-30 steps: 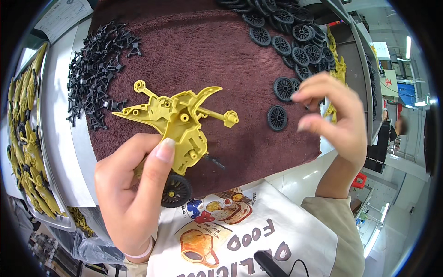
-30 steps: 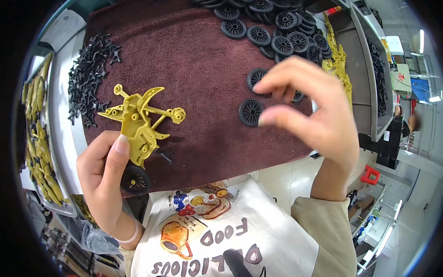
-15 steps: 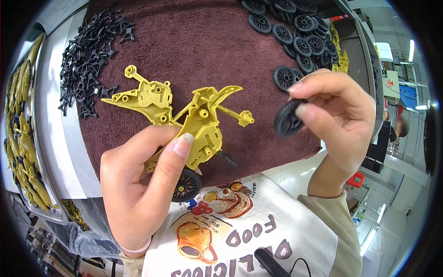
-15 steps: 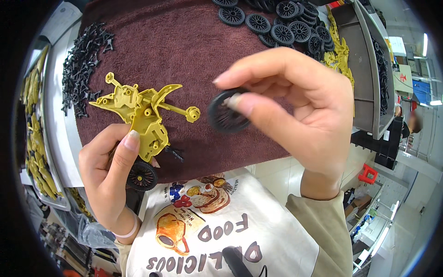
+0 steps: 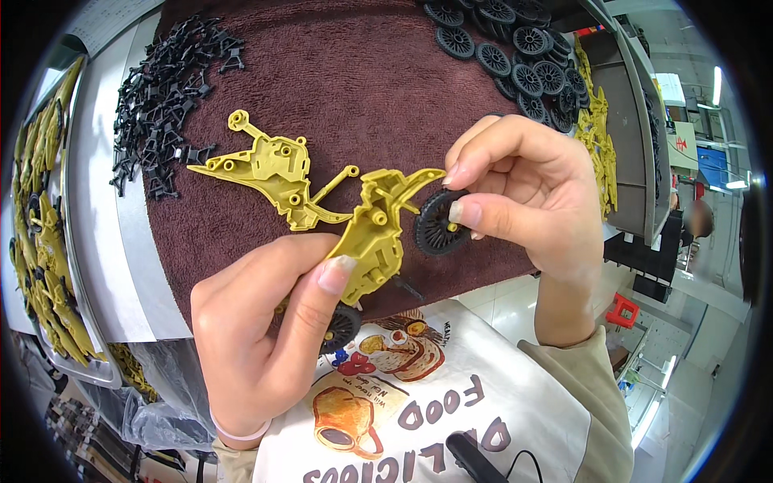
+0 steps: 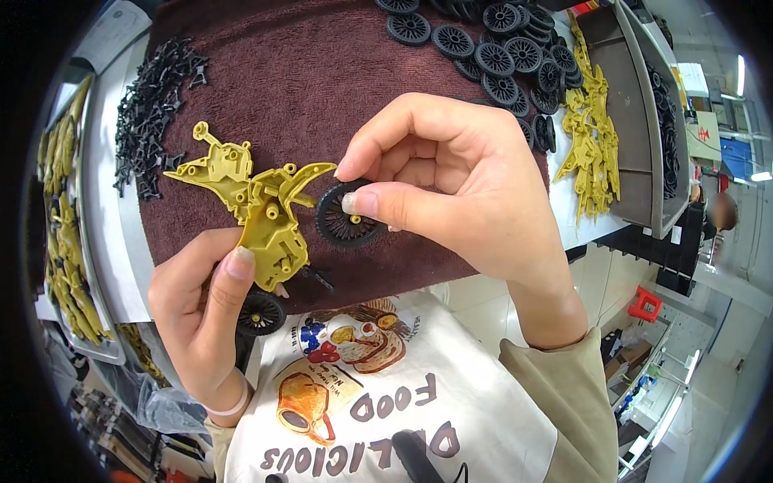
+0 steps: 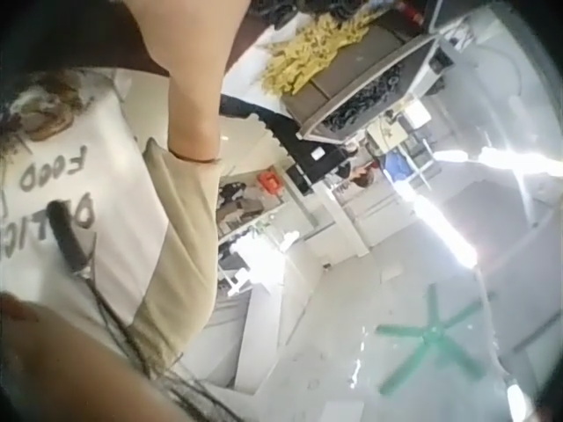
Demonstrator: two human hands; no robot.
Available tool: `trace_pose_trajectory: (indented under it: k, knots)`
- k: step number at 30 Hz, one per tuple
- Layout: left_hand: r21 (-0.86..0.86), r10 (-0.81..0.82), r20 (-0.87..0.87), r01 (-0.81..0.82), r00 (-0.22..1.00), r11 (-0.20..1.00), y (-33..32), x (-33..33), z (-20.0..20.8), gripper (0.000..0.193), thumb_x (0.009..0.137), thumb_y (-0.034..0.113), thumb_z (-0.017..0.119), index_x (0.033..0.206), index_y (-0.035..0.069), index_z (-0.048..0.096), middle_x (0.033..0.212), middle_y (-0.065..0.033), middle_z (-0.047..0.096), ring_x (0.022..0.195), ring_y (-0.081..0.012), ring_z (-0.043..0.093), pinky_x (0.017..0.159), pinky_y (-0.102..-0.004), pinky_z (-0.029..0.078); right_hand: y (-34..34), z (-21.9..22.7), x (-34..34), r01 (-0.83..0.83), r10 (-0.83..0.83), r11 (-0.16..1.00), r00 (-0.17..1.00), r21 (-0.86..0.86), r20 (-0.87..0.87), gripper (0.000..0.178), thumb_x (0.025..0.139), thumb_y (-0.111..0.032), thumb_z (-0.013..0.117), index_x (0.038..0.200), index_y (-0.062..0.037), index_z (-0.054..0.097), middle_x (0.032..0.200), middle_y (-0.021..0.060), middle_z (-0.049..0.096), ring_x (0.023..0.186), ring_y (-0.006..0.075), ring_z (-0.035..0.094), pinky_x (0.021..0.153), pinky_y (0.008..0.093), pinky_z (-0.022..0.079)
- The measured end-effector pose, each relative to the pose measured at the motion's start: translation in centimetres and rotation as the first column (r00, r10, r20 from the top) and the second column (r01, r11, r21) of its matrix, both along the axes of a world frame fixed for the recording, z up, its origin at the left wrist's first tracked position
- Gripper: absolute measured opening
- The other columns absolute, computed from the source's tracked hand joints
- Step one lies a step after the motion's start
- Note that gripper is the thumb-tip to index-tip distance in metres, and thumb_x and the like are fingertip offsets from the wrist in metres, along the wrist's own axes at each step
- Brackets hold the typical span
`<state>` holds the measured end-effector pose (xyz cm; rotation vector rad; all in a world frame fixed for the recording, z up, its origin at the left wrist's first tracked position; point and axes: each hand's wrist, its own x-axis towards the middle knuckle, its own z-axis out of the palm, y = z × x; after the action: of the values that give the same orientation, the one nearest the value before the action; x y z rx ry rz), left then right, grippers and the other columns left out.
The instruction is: The person assembles toy motorcycles by fitting wheels and small parts into frame pieces and snapping the body halves together by hand, then placing the finished toys onto a tray.
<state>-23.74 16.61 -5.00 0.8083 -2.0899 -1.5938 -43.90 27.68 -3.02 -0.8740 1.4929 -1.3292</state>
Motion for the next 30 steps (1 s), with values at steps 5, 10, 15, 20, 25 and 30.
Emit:
trace_pose_trajectory:
  k: [5,10,15,20,25,30]
  knots:
    - [0.007,0.001,-0.038,-0.001,0.999,1.0,-0.4,0.7,0.2,0.01,0.087,0.003,0.064,0.088,-0.006,0.066,0.067,-0.0118,0.062,0.053,-0.0148,0.057,0.049,-0.0256,0.043,-0.6,0.6,0.4,-0.029,0.041,0.998,0.979,0.061,-0.201,0.025,0.073,0.008,0.071,0.094,0.0022,0.059,0.096,0.0094,0.057,0.084,0.0123,0.058,0.074,0.0228,0.049]
    - [0.024,-0.019,-0.037,0.02,0.999,1.0,-1.4,1.5,-0.2,0.011,0.087,0.006,0.064,0.088,-0.005,0.066,0.068,-0.0133,0.064,0.055,-0.0167,0.061,0.05,-0.0267,0.044,-4.4,5.6,-2.3,-0.182,0.175,0.981,0.692,0.065,-0.701,0.019,0.074,-0.009,0.069,0.09,-0.0002,0.063,0.093,0.0071,0.058,0.08,0.0113,0.057,0.07,0.0219,0.045]
    - [0.058,-0.008,-0.02,0.009,1.0,0.998,-1.9,2.1,0.0,0.011,0.087,0.006,0.064,0.089,-0.005,0.066,0.069,-0.0136,0.065,0.056,-0.0172,0.062,0.051,-0.0268,0.045,-16.0,2.6,-5.8,-0.094,0.171,0.985,0.419,0.145,-0.892,0.026,0.083,-0.019,0.07,0.093,0.0044,0.067,0.087,0.016,0.069,0.081,0.0238,0.067,0.074,0.033,0.052]
    - [0.09,0.076,0.011,-0.076,0.997,0.993,-2.0,3.3,0.3,0.012,0.088,0.006,0.063,0.091,-0.005,0.066,0.07,-0.0125,0.066,0.057,-0.0158,0.062,0.051,-0.0257,0.045,-20.1,-0.3,-4.2,0.067,0.185,0.978,0.141,0.196,-0.973,0.021,0.078,-0.018,0.071,0.086,0.0017,0.068,0.085,0.0227,0.067,0.084,0.0389,0.064,0.075,0.0429,0.051]
    - [0.123,0.099,-0.012,-0.096,0.995,0.988,-2.1,3.7,-0.2,0.013,0.088,0.006,0.063,0.091,-0.006,0.066,0.07,-0.0121,0.066,0.058,-0.0134,0.062,0.052,-0.0245,0.045,-19.1,-1.1,-5.1,-0.124,0.059,0.991,0.109,0.046,-0.992,0.018,0.077,-0.014,0.071,0.079,0.0016,0.063,0.083,0.0218,0.063,0.078,0.039,0.061,0.073,0.0405,0.05]
    - [0.201,0.116,-0.005,-0.113,0.993,0.973,-1.8,3.3,-0.3,0.014,0.087,0.006,0.064,0.093,-0.006,0.065,0.073,-0.0122,0.067,0.062,-0.0113,0.062,0.055,-0.0236,0.046,-14.7,3.5,-1.7,-0.179,0.192,0.98,0.697,0.092,-0.69,0.013,0.084,-0.008,0.069,0.085,0.0021,0.061,0.083,0.0071,0.066,0.074,0.0147,0.062,0.069,0.0268,0.049]
